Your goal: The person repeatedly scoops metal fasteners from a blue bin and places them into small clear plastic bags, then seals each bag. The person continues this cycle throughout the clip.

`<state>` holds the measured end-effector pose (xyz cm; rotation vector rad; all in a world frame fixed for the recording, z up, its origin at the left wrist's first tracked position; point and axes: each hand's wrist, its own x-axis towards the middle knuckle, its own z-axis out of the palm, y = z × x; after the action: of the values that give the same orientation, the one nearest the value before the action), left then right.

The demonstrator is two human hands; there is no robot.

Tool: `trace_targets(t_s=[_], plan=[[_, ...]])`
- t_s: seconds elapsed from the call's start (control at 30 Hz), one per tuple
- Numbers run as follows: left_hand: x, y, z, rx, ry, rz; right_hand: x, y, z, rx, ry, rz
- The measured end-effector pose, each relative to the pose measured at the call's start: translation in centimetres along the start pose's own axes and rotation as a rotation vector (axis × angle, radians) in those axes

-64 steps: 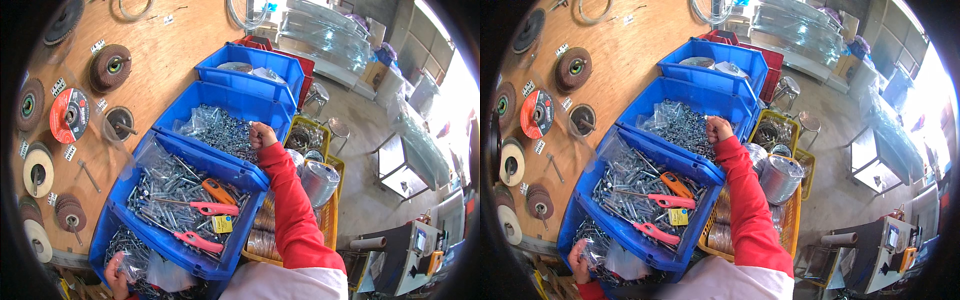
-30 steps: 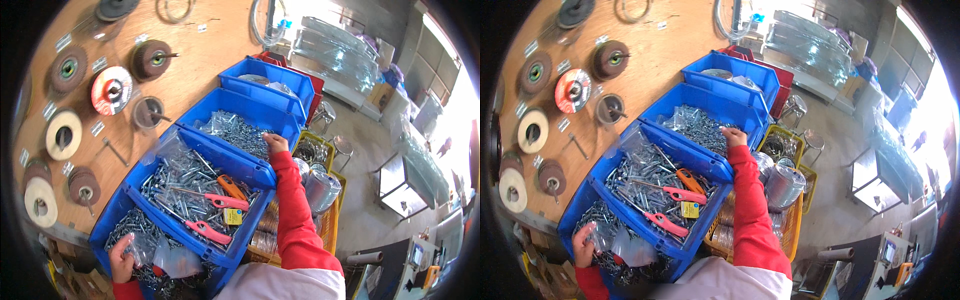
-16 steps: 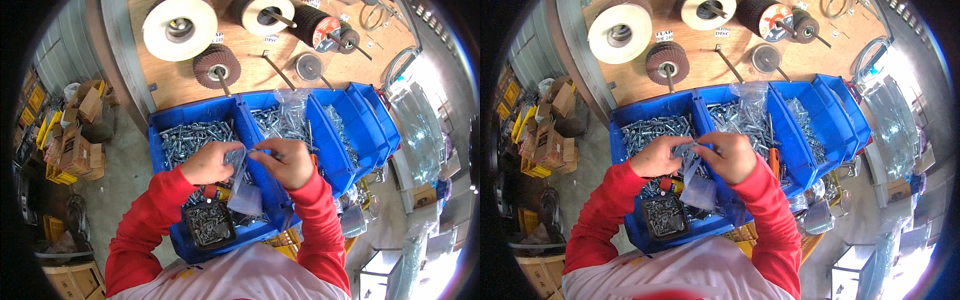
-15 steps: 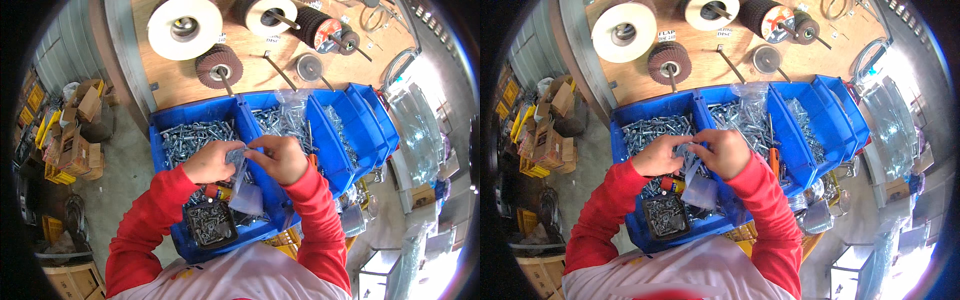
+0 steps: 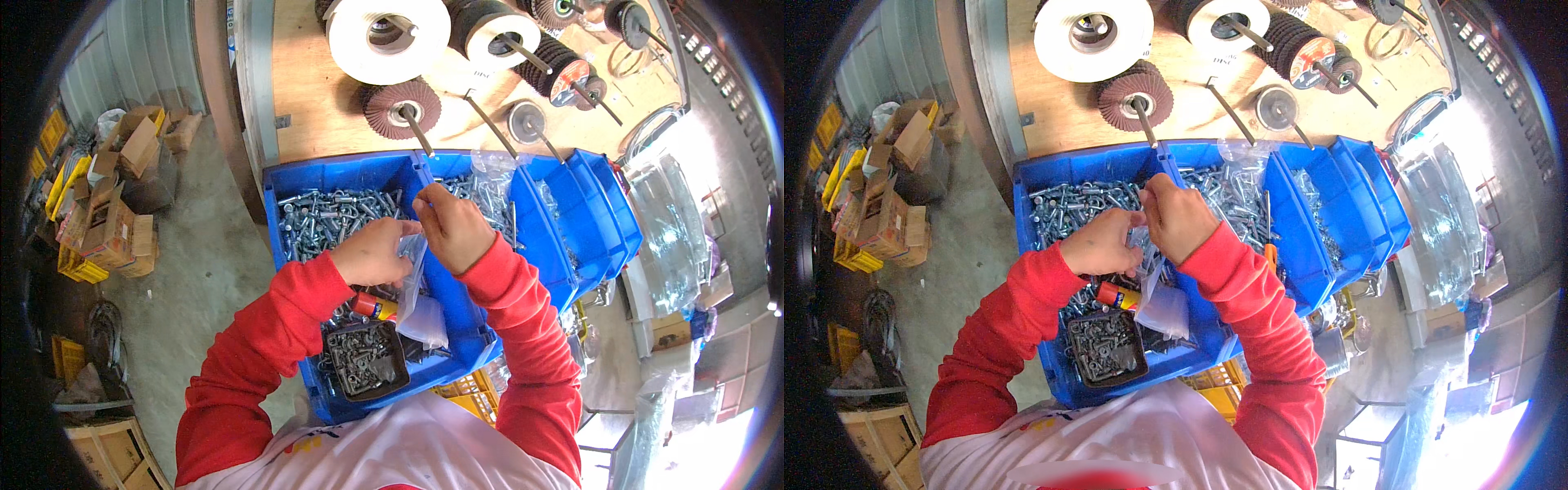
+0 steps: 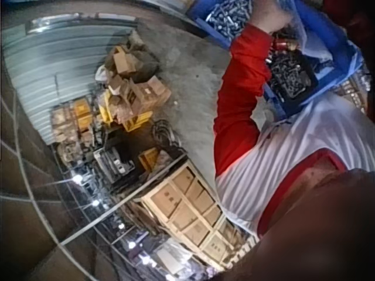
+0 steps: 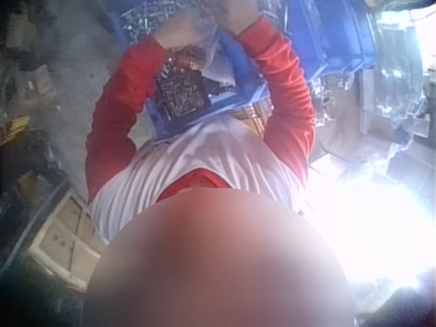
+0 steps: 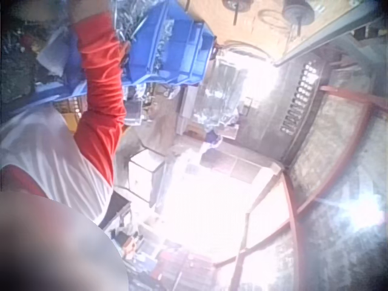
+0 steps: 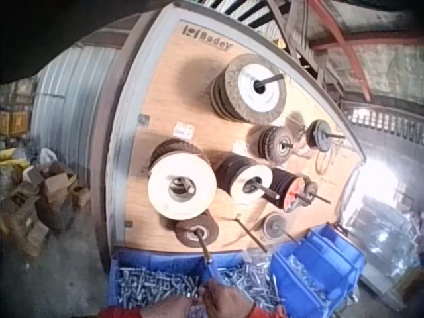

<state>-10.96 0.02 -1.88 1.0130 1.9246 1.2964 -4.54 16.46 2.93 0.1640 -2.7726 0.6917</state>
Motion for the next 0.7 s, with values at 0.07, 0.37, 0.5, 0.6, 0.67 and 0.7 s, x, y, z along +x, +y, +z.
trace_targets(t_s=[0.07, 0.37, 0.5, 0.6, 0.67, 0.7], plan=[[0.0, -0.1, 0.0, 0.023, 0.000, -0.004, 0.1, -0.1, 0.1, 0.047, 0.031, -0.045], [0.2, -1.2, 0.0, 0.008, -0.012, -0.015, 0.9, -0.4, 1.0, 0.050, 0.001, -0.095], [0.1, -1.4, 0.2, -0.054, -0.002, 0.008, 1.0, -0.1, 1.0, 0.061, 0.005, -0.134], [-0.3, -1.2, 0.0, -0.044, 0.030, 0.051, 0.6, 1.0, 0.1, 0.056, 0.099, -0.128], [-0.7, -1.2, -0.4, -0.069, 0.006, 0.012, -0.2, 2.4, -0.8, -0.007, 0.011, -0.026], [-0.9, -1.2, -0.6, -0.074, 0.000, 0.001, -0.7, 3.2, -1.2, -0.037, -0.025, 0.019]])
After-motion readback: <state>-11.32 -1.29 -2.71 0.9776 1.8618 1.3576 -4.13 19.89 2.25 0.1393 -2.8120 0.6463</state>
